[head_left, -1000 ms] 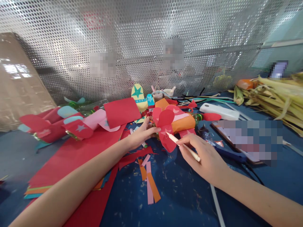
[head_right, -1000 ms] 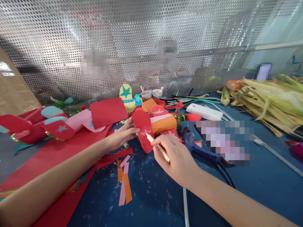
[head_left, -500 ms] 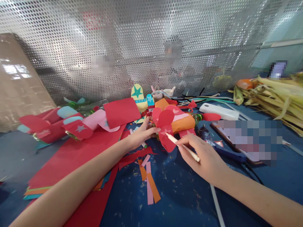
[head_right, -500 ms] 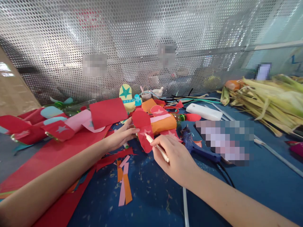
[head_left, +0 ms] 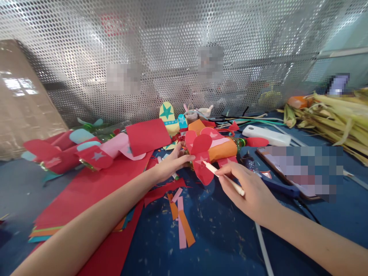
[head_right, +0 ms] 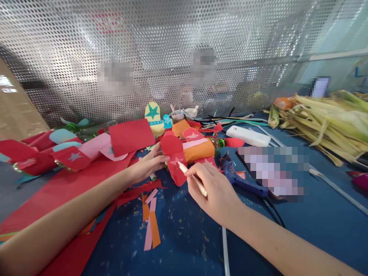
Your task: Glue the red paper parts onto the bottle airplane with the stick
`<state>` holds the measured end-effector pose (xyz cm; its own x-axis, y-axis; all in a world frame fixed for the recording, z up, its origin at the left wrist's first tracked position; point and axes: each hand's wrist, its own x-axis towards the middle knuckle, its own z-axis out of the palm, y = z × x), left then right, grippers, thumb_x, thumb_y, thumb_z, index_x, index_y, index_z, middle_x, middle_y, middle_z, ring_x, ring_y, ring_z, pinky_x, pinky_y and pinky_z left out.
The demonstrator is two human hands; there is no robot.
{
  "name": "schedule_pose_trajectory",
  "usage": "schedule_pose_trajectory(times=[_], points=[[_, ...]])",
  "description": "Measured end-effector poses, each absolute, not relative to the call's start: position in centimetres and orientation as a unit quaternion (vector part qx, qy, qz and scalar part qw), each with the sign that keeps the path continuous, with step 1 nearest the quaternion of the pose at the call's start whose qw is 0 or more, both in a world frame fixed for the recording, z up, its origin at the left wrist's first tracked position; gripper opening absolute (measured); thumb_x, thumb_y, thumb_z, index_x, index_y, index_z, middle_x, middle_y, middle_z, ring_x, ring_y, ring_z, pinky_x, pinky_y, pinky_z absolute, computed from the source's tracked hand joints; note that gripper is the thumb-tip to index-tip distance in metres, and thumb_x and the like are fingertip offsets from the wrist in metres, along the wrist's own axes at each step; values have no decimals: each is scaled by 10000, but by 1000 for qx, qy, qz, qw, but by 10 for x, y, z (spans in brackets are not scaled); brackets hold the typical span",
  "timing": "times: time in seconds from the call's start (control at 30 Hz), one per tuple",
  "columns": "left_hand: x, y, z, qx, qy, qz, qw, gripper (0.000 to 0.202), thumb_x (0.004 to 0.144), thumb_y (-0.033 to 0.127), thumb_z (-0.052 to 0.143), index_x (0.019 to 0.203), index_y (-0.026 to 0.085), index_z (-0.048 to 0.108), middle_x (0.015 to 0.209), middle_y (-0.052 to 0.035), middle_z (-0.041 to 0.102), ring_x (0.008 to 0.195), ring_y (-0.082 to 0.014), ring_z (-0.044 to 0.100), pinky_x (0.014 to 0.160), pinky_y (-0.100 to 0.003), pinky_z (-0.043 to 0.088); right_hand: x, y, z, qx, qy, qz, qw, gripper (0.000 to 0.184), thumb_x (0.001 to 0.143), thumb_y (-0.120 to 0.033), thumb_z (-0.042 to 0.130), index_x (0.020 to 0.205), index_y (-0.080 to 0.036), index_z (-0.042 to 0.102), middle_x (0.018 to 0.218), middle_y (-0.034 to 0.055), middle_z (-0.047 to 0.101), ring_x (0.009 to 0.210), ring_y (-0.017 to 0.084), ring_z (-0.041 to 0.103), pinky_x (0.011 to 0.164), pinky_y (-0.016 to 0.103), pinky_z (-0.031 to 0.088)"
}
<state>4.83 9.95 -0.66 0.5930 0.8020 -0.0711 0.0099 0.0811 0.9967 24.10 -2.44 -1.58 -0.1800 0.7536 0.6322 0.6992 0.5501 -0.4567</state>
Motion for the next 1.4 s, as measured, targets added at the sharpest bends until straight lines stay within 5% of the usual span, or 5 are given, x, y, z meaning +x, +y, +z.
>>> schedule_pose_trajectory(times=[1.4], points=[[49,97,-4,607,331,303,656,544,720,321,708,1177,245,423,1094,-61,657,1111,-263,609,978,-445,437,242,-24,-13,-480,-762,37,433,93,920,-198,425,881,-212,508,730,15,618,648,149,604,606,281,473]])
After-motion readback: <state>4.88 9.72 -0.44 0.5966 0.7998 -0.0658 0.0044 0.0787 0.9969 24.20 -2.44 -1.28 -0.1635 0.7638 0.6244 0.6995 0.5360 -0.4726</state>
